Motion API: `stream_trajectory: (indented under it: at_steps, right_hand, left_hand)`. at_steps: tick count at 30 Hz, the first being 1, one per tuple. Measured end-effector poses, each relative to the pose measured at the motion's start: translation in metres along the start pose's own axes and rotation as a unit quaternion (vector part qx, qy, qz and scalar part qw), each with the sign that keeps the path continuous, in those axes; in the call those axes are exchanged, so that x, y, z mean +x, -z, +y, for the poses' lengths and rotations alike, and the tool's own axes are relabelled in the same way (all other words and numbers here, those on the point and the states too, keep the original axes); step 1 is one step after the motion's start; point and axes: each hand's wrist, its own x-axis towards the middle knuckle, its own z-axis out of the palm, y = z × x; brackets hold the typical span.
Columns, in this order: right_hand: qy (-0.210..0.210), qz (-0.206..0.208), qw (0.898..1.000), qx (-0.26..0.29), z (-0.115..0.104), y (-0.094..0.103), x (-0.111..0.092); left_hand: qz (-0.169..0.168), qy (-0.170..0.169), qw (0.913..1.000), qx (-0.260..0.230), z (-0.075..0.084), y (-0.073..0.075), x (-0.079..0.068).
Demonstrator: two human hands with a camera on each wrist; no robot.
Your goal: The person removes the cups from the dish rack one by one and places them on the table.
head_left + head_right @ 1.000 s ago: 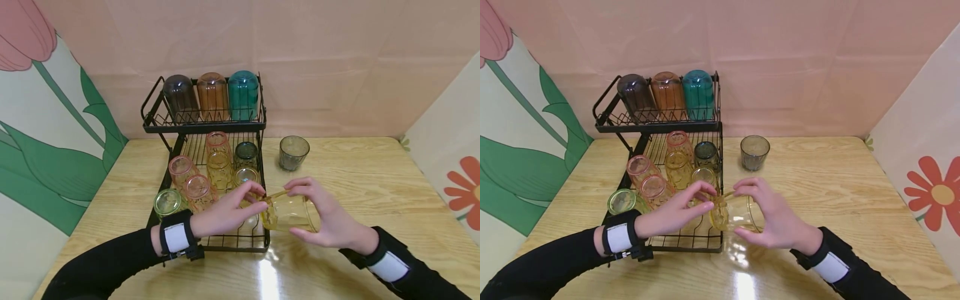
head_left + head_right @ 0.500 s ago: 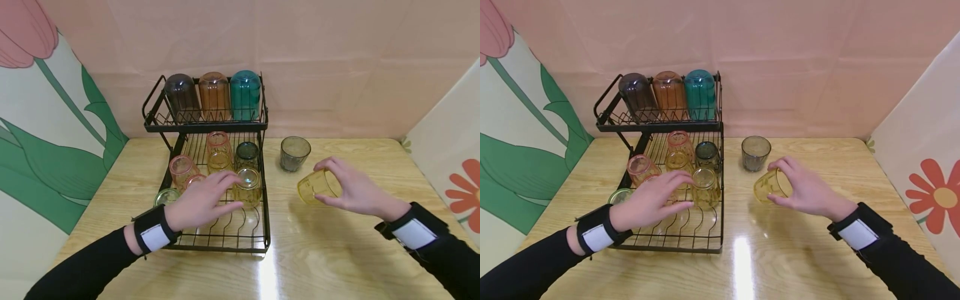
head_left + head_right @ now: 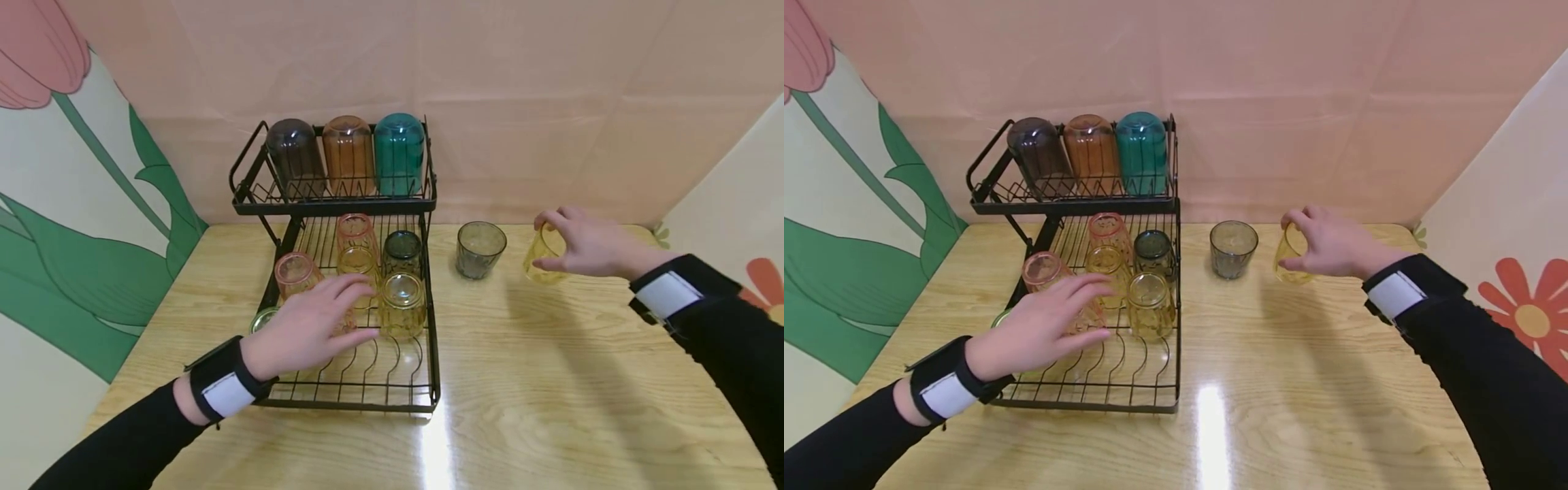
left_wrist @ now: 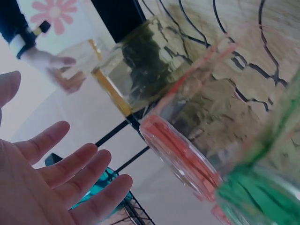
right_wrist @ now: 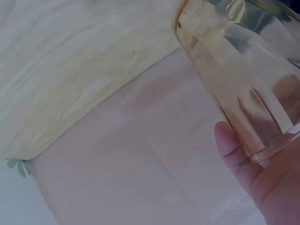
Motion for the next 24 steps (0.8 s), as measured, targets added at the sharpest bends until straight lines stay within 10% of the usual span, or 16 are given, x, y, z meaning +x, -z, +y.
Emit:
stream_trajectory:
  at_steps: [24]
  right_hand:
    - [-0.042,-0.061,0.997,-0.036,0.016,-0.043,0.052]
  left_hand:
    - [-0.015,0.006,0.9999,-0.002,0.001,0.003,-0.012]
